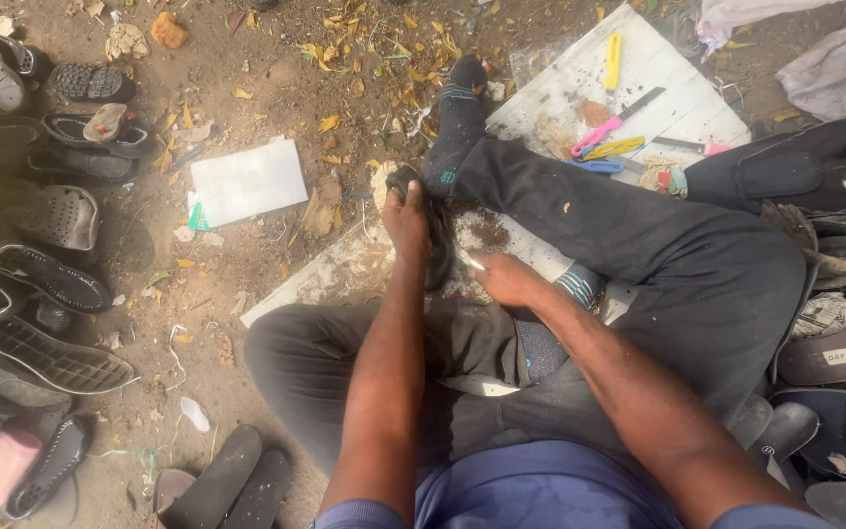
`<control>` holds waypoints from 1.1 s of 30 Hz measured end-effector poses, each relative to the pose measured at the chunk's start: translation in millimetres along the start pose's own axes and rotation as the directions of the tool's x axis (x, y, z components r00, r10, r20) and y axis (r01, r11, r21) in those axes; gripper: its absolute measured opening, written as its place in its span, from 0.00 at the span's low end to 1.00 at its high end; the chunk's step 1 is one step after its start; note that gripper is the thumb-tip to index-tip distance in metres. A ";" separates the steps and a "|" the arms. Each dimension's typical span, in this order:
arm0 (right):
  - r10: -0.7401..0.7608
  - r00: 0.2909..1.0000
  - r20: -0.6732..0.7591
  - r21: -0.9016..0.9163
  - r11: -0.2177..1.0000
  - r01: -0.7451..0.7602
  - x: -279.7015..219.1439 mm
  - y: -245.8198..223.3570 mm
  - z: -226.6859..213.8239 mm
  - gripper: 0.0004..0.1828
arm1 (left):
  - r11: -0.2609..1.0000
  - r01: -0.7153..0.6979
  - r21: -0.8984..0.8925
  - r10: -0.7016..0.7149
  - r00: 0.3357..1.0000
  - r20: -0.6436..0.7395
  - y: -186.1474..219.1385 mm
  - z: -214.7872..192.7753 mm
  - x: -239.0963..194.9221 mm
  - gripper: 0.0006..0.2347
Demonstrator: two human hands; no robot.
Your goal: The person sits on the ground and uses a knife to scrape and clean the sole of a black shoe. They hold the shoe with one hand and work on the bottom surface with the tool, surrounded by other footwear and debris.
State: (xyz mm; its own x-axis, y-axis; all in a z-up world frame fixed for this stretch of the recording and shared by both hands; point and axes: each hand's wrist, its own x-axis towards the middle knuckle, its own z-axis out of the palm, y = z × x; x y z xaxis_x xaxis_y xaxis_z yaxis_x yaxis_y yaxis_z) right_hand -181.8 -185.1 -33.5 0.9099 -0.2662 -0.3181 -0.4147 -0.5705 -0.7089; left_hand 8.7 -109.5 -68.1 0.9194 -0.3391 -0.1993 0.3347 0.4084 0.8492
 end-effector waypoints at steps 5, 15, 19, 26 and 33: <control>0.090 0.995 0.045 -0.039 0.995 -0.088 -37.8 -19.8 8.3 0.27 | 0.993 0.113 -0.041 -0.113 0.994 0.001 5.4 -8.0 8.7 0.08; 0.117 0.993 0.009 0.071 0.991 -0.117 -73.6 -26.4 51.2 0.28 | 0.969 0.171 -0.180 -0.177 0.984 -0.019 12.0 -16.6 16.5 0.07; 0.219 0.973 0.076 0.089 0.970 -0.225 -67.3 -35.3 44.8 0.25 | 0.880 -0.080 0.469 0.026 0.992 0.121 17.5 -25.0 -13.4 0.23; 0.339 0.931 0.133 -0.019 0.941 -0.339 -67.5 -50.6 13.0 0.22 | 0.094 -0.158 0.983 -0.091 0.982 0.166 64.0 6.2 -75.0 0.34; 0.161 0.984 -0.074 -0.048 0.985 -0.165 -38.7 -19.0 -11.1 0.17 | 0.145 -0.003 0.989 -0.124 0.992 0.022 72.1 43.8 -81.3 0.30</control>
State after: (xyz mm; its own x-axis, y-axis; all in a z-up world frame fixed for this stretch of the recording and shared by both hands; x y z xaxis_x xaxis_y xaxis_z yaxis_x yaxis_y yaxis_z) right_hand -209.3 -172.5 -0.6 0.8280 -0.4115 -0.3809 -0.5592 -0.5550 -0.6158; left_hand -50.9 -89.5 30.7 0.8662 -0.4052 -0.2923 -0.1591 -0.7782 0.6075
